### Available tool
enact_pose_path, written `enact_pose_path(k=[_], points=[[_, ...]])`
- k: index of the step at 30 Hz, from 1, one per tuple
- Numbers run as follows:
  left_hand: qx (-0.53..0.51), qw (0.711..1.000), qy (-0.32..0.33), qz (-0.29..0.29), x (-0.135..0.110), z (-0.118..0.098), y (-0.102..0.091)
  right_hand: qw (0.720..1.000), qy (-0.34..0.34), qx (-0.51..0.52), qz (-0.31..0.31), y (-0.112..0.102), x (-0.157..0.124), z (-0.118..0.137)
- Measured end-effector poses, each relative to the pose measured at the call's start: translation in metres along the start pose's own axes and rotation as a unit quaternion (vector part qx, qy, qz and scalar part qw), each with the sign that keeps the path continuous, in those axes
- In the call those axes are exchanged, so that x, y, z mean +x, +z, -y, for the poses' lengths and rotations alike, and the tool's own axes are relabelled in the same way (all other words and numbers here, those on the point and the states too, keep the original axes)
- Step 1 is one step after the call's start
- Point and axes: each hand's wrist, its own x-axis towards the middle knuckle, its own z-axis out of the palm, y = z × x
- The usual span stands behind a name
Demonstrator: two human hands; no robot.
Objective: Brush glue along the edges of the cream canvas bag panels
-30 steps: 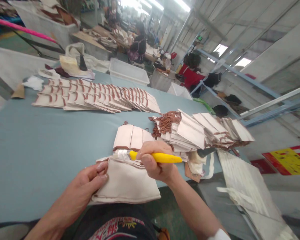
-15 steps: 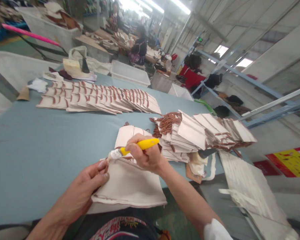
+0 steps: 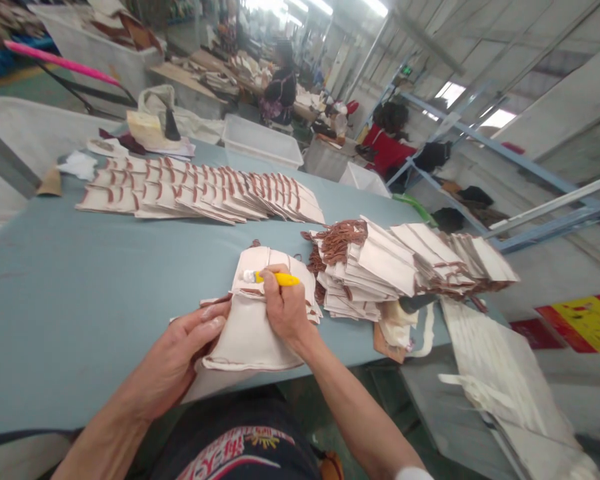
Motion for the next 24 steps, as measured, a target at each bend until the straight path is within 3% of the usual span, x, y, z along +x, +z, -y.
enact_pose_path(k=[5, 11, 16, 20, 24], points=[[0.207, 0.976, 0.05, 0.037, -0.008, 0.018, -0.024, 0.998, 0.005, -0.041, -0.042, -0.014, 0.021, -0.015], [0.34, 0.926, 0.16, 0.039, -0.011, 0.017, 0.002, 0.997, -0.01, -0.07, -0.022, -0.002, 0.024, -0.018], [0.372, 0.903, 0.212, -0.023, -0.01, 0.023, 0.001, 0.997, -0.065, 0.002, -0.041, -0.024, -0.001, 0.016], [0.39, 0.885, 0.252, -0.037, -0.01, 0.03, -0.002, 0.981, -0.191, 0.0, 0.029, -0.047, -0.027, 0.05], [0.426, 0.841, 0.331, -0.035, -0.013, 0.032, 0.0, 0.958, -0.273, -0.033, 0.079, -0.053, -0.044, 0.063]])
